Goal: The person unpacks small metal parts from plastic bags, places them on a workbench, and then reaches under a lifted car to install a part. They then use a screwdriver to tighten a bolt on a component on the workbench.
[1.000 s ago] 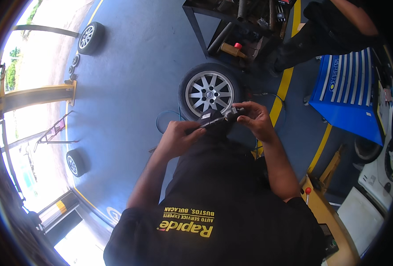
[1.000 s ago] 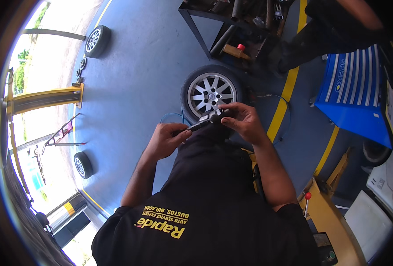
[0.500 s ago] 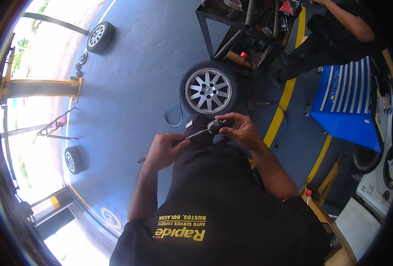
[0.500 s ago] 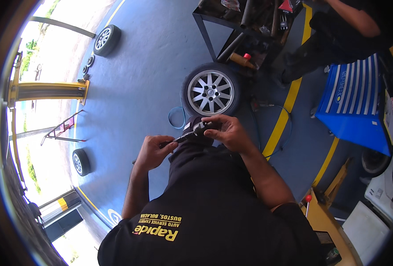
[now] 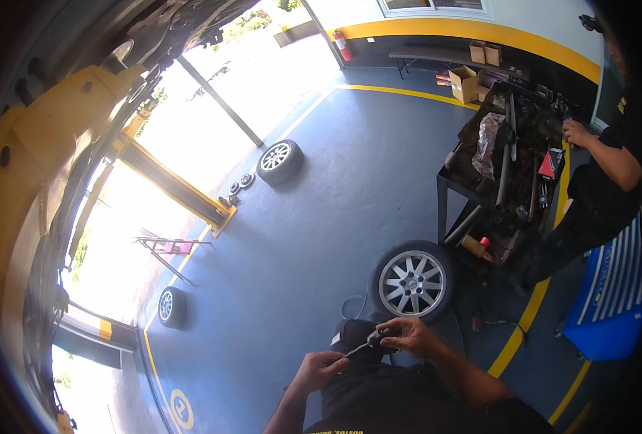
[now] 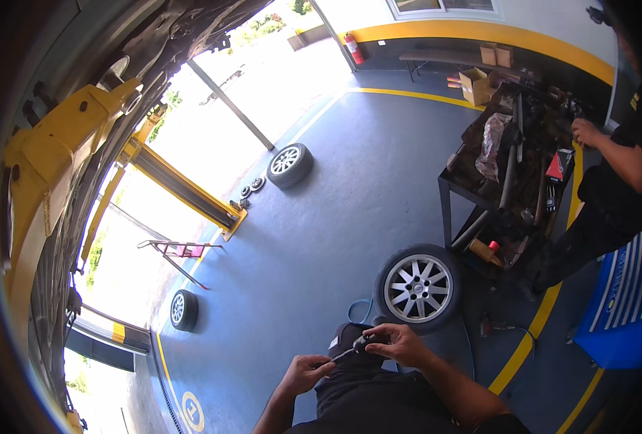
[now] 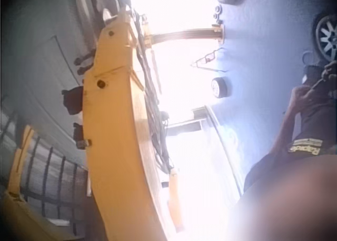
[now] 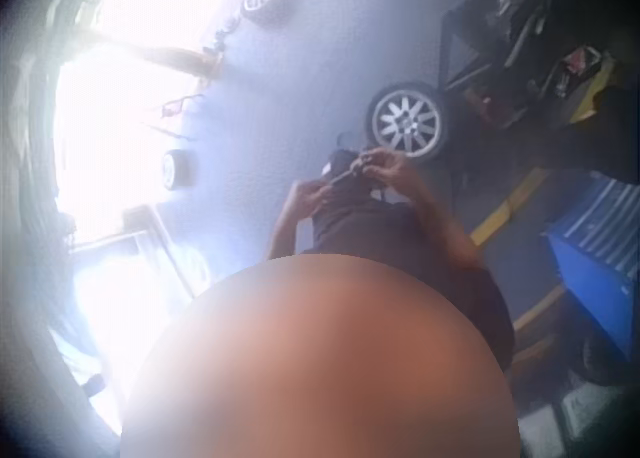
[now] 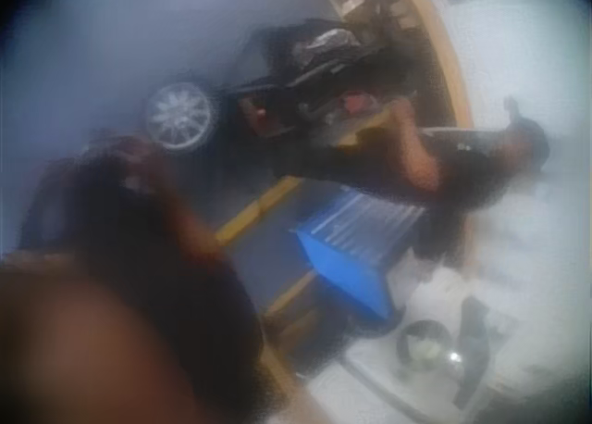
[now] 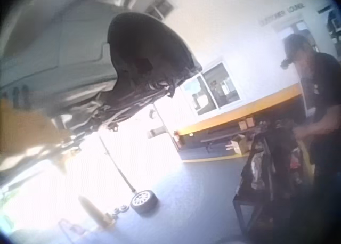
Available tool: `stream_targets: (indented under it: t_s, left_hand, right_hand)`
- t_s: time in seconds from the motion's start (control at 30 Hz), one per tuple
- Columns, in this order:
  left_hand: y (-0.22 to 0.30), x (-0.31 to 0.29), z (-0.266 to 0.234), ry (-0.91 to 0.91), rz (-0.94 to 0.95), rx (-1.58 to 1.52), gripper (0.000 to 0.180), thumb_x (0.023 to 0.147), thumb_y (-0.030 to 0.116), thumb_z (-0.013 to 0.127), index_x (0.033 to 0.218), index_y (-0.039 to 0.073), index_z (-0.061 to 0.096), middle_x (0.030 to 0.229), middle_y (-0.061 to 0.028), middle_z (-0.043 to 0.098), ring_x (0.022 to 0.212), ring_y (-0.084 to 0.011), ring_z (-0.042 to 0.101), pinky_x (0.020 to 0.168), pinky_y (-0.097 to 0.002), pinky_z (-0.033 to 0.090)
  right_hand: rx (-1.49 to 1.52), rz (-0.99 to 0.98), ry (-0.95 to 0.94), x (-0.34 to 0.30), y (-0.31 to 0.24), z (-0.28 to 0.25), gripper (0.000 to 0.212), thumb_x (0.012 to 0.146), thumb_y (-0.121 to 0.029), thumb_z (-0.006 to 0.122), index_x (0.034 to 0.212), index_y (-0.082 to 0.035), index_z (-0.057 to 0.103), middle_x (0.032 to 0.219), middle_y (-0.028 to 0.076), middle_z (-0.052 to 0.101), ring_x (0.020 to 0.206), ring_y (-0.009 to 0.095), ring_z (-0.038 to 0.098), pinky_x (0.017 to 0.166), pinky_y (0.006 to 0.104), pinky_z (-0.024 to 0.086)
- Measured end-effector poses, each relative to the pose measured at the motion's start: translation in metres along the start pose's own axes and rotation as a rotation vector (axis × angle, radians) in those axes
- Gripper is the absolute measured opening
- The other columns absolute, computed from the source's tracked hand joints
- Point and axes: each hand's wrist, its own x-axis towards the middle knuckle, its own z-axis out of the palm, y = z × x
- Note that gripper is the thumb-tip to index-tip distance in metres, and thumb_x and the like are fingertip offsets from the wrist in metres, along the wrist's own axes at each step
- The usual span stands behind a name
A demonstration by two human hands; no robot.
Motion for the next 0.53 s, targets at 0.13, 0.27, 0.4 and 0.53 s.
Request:
stream_targets:
  t_s: [0.13,0.27,0.4,0.53]
  left_hand:
    - [-0.005,0.031,-0.017,0.054,-0.002,-0.113,0.033,0.1,0.031,0.075,0.106,-0.002,0.079,0.083,-0.0015,0.073,0.079,-0.0086,0.065,0.072,-0.0274,0.052]
    - [0.013,0.088,-0.036,0.052,0.068,-0.193,0.034,0.099,0.031,0.076,0.107,-0.002,0.079,0.083,-0.0016,0.073,0.077,-0.0088,0.064,0.069,-0.0266,0.051]
    - [0.054,0.173,-0.079,0.039,0.124,-0.3,0.034,0.099,0.032,0.076,0.107,-0.001,0.079,0.082,-0.0007,0.071,0.075,-0.0078,0.062,0.067,-0.0259,0.049]
    - [0.118,0.246,-0.151,0.031,0.164,-0.29,0.035,0.099,0.035,0.076,0.105,0.0,0.079,0.078,0.0015,0.067,0.072,-0.0063,0.059,0.063,-0.0257,0.046]
  right_hand:
    - [-0.046,-0.111,0.002,0.047,-0.009,-0.007,0.042,0.094,-0.006,0.078,0.132,0.004,0.062,0.118,0.013,0.073,0.109,0.017,0.071,0.099,0.0311,0.058]
    - [-0.102,-0.106,0.084,0.092,-0.042,-0.028,0.04,0.093,-0.007,0.08,0.128,0.002,0.065,0.119,0.011,0.073,0.109,0.017,0.071,0.099,0.0306,0.057]
    - [-0.13,-0.126,0.133,0.167,-0.1,-0.054,0.038,0.092,-0.005,0.081,0.126,0.001,0.067,0.119,0.011,0.072,0.109,0.018,0.071,0.099,0.0312,0.057]
    - [-0.028,-0.137,0.167,0.256,-0.178,-0.056,0.039,0.092,-0.002,0.079,0.128,0.002,0.067,0.12,0.013,0.072,0.111,0.019,0.07,0.1,0.0337,0.057]
